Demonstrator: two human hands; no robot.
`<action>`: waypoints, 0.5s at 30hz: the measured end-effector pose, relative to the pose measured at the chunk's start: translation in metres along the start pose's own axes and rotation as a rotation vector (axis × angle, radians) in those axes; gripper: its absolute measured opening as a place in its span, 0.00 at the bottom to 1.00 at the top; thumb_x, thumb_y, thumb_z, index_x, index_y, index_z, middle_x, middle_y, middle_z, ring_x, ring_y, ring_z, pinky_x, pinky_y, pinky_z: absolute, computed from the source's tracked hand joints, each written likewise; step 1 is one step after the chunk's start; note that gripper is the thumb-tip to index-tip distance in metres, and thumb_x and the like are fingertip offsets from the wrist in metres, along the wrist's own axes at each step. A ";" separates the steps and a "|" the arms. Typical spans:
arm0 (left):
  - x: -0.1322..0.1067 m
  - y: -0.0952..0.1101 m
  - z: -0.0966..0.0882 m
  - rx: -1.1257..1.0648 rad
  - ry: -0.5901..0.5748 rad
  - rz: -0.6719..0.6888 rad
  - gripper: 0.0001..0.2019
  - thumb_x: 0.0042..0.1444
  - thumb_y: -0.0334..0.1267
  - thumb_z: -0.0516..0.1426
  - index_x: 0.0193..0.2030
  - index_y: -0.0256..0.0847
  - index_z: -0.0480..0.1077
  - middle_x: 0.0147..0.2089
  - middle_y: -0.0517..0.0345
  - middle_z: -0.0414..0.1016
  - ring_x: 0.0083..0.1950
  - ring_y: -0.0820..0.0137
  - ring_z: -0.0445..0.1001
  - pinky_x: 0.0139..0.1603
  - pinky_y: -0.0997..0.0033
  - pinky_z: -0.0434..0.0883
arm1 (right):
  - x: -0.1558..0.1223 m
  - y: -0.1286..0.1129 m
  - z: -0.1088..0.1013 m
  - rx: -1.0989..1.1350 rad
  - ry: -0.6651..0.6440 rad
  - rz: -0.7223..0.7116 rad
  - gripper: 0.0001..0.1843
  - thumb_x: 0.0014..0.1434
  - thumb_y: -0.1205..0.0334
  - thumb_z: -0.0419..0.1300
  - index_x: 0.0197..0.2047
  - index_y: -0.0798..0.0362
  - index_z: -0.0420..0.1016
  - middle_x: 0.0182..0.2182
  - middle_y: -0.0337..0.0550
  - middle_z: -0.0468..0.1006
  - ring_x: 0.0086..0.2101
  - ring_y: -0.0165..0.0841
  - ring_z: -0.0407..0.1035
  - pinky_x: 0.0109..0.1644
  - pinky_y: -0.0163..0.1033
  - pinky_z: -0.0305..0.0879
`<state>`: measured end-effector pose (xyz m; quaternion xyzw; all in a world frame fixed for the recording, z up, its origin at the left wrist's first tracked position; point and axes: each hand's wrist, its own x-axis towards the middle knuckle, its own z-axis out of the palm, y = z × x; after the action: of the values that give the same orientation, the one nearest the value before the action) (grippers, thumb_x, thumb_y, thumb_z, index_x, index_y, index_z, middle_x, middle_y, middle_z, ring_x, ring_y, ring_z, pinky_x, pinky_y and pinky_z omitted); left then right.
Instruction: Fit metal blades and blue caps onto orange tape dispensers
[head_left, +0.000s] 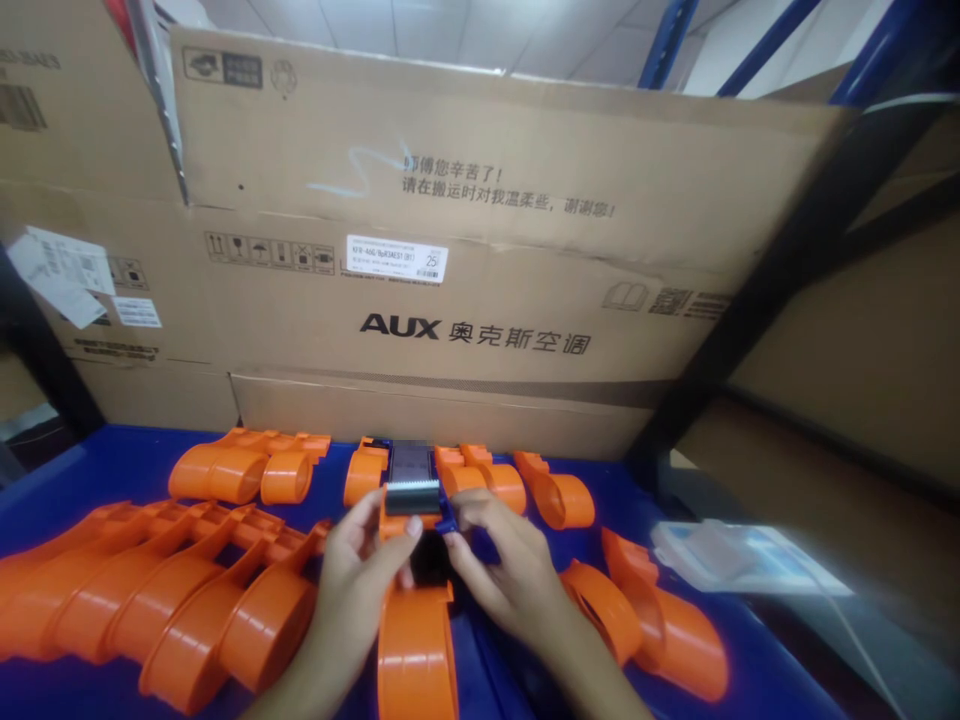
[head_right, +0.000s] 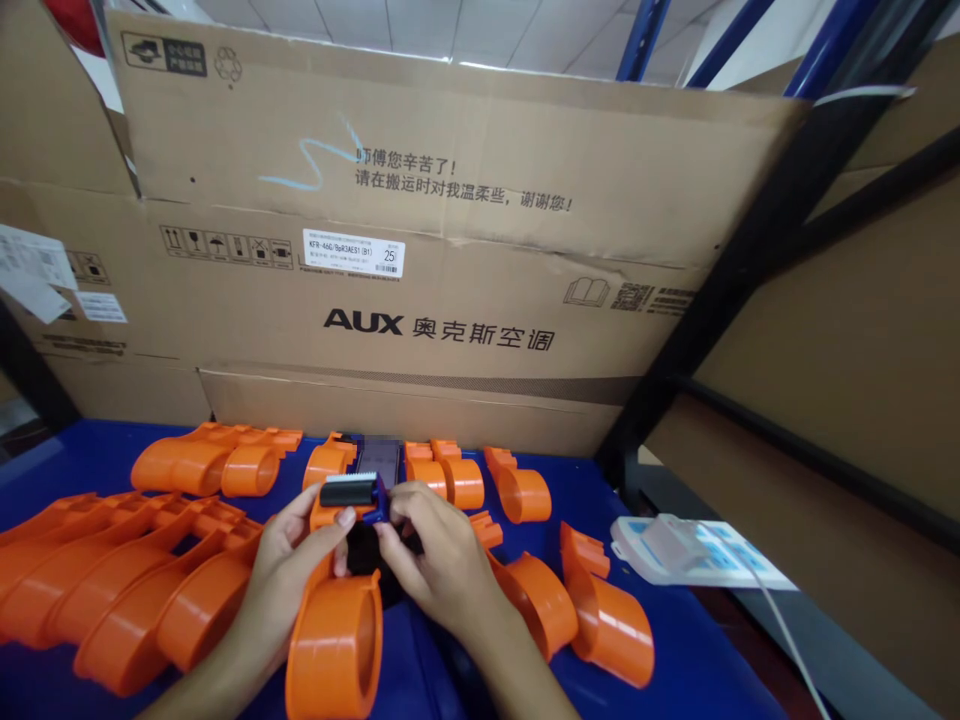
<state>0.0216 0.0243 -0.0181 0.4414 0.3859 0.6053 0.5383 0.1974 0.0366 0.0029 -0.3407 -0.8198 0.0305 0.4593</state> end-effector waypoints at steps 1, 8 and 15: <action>0.000 0.000 0.000 0.000 -0.001 -0.001 0.14 0.57 0.44 0.66 0.47 0.40 0.76 0.24 0.64 0.70 0.22 0.76 0.64 0.25 0.77 0.64 | 0.000 0.000 0.000 0.004 -0.008 0.003 0.06 0.65 0.68 0.56 0.37 0.48 0.64 0.36 0.43 0.77 0.35 0.35 0.74 0.39 0.39 0.72; -0.001 -0.001 0.002 -0.028 0.015 -0.020 0.15 0.55 0.43 0.67 0.47 0.39 0.76 0.25 0.63 0.72 0.22 0.77 0.64 0.24 0.78 0.64 | 0.001 -0.002 -0.002 0.006 -0.063 0.016 0.08 0.67 0.67 0.55 0.35 0.48 0.64 0.35 0.43 0.75 0.35 0.36 0.71 0.38 0.39 0.69; -0.003 -0.003 0.003 -0.068 -0.008 -0.027 0.11 0.57 0.42 0.66 0.43 0.40 0.75 0.24 0.65 0.71 0.22 0.78 0.64 0.26 0.79 0.64 | 0.000 -0.003 -0.003 0.075 -0.090 0.047 0.08 0.67 0.66 0.57 0.35 0.49 0.63 0.36 0.44 0.71 0.36 0.36 0.67 0.39 0.41 0.65</action>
<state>0.0251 0.0214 -0.0204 0.4201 0.3688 0.6089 0.5629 0.1978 0.0333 0.0060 -0.3409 -0.8297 0.0873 0.4333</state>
